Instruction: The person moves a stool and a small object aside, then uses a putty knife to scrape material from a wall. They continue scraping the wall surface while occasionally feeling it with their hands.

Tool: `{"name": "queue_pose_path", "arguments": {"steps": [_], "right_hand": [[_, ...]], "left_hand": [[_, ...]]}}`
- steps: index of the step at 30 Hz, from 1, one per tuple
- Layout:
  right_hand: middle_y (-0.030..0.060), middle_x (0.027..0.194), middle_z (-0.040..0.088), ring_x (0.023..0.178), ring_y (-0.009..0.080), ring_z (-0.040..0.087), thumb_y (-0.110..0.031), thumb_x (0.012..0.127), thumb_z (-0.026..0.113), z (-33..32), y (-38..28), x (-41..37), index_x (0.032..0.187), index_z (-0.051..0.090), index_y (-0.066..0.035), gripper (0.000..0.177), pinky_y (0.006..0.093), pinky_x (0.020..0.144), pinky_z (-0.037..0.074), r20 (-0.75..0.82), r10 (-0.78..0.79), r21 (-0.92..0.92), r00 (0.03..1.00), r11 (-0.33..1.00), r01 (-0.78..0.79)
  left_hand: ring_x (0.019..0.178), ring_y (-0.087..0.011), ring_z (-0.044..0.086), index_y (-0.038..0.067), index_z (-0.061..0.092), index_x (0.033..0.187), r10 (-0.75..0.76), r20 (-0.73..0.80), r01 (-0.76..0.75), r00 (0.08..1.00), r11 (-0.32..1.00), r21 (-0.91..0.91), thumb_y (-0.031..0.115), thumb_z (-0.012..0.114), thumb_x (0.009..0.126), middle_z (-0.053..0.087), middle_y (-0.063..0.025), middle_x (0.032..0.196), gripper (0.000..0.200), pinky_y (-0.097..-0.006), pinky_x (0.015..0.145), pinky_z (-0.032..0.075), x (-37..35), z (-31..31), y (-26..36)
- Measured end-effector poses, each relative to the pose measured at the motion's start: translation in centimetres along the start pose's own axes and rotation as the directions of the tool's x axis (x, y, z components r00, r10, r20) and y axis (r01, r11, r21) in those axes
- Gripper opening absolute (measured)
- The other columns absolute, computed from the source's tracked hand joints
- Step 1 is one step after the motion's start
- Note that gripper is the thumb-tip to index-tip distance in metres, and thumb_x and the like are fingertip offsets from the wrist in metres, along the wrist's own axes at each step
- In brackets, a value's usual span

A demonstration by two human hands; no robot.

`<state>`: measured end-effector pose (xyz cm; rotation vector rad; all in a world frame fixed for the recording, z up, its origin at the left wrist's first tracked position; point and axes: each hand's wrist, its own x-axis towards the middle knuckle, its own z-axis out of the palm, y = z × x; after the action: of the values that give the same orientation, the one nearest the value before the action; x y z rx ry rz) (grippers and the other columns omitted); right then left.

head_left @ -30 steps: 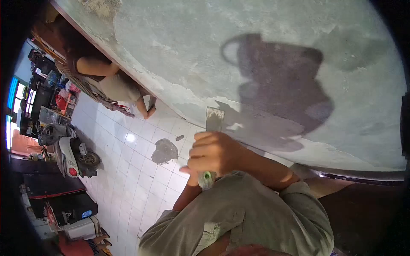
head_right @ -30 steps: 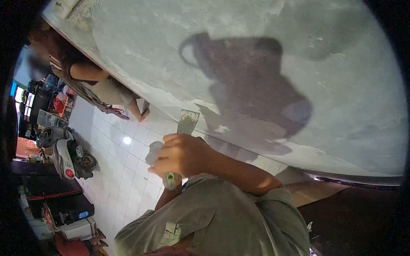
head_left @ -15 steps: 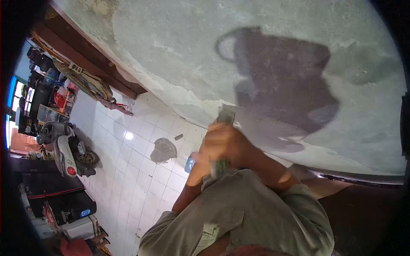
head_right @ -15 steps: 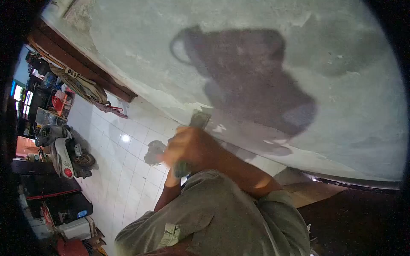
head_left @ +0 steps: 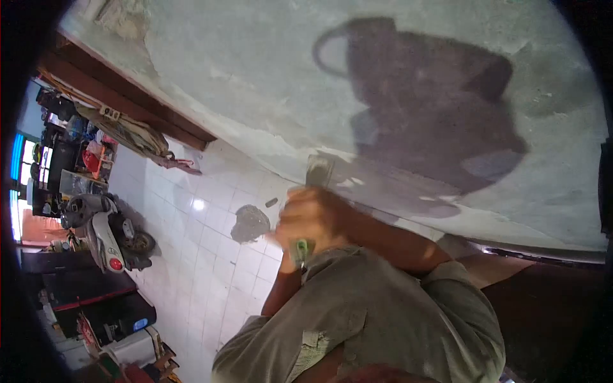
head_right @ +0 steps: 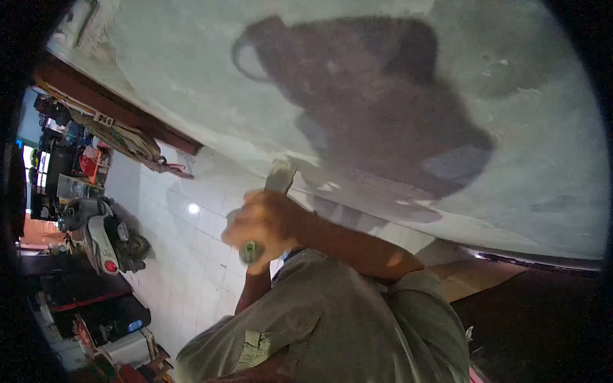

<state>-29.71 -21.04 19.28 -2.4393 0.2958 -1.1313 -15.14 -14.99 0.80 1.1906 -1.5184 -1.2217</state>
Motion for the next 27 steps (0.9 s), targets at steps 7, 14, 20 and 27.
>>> {"name": "queue_pose_path", "arguments": {"steps": [7,14,20,27], "right_hand": [[0.0019,0.066,0.058,0.060,0.0200,0.060,-0.026,0.070,0.081,0.9,3.9,-2.3,0.081,0.067,-0.011,0.023,0.0360,0.063,0.047,-0.075,0.106,0.176,0.992,0.980,-0.092],[0.0021,0.076,0.066,0.065,0.0200,0.065,-0.047,0.058,0.089,-0.3,1.0,-0.8,0.092,0.071,-0.010,0.054,0.0357,0.065,0.050,-0.029,-0.056,-0.061,0.998,0.997,0.055],[0.0024,0.070,0.064,0.061,0.0195,0.063,-0.051,0.051,0.091,-1.2,1.8,-0.6,0.088,0.069,-0.009,0.059,0.0355,0.059,0.044,-0.035,-0.082,-0.009,0.996,0.997,0.082],[0.0074,0.065,0.061,0.057,0.0254,0.060,-0.031,0.066,0.085,2.2,-1.3,-3.2,0.076,0.064,-0.006,0.034,0.0376,0.057,0.043,-0.041,0.051,0.254,0.998,0.966,-0.039]], "left_hand": [[0.093,-0.0145,0.059,0.000,0.052,0.127,-0.241,0.250,0.246,0.938,0.969,0.008,0.012,0.061,0.095,0.061,-0.0088,0.106,0.035,-0.0325,0.083,0.049,1.8,-1.0,8.8],[0.091,-0.0140,0.059,0.000,0.051,0.128,-0.154,0.256,0.186,0.954,0.977,-0.107,0.012,0.061,0.095,0.061,-0.0084,0.106,0.036,-0.0312,0.081,0.049,1.8,-0.4,8.8],[0.089,-0.0136,0.058,0.000,0.051,0.129,-0.062,0.240,0.113,0.969,0.973,-0.202,0.012,0.061,0.095,0.061,-0.0081,0.106,0.037,-0.0300,0.080,0.049,1.4,-0.4,9.0],[0.087,-0.0131,0.058,0.000,0.050,0.131,0.052,0.237,0.026,0.970,0.950,-0.312,0.011,0.060,0.096,0.060,-0.0078,0.106,0.038,-0.0287,0.079,0.049,1.4,0.3,9.3]]}}
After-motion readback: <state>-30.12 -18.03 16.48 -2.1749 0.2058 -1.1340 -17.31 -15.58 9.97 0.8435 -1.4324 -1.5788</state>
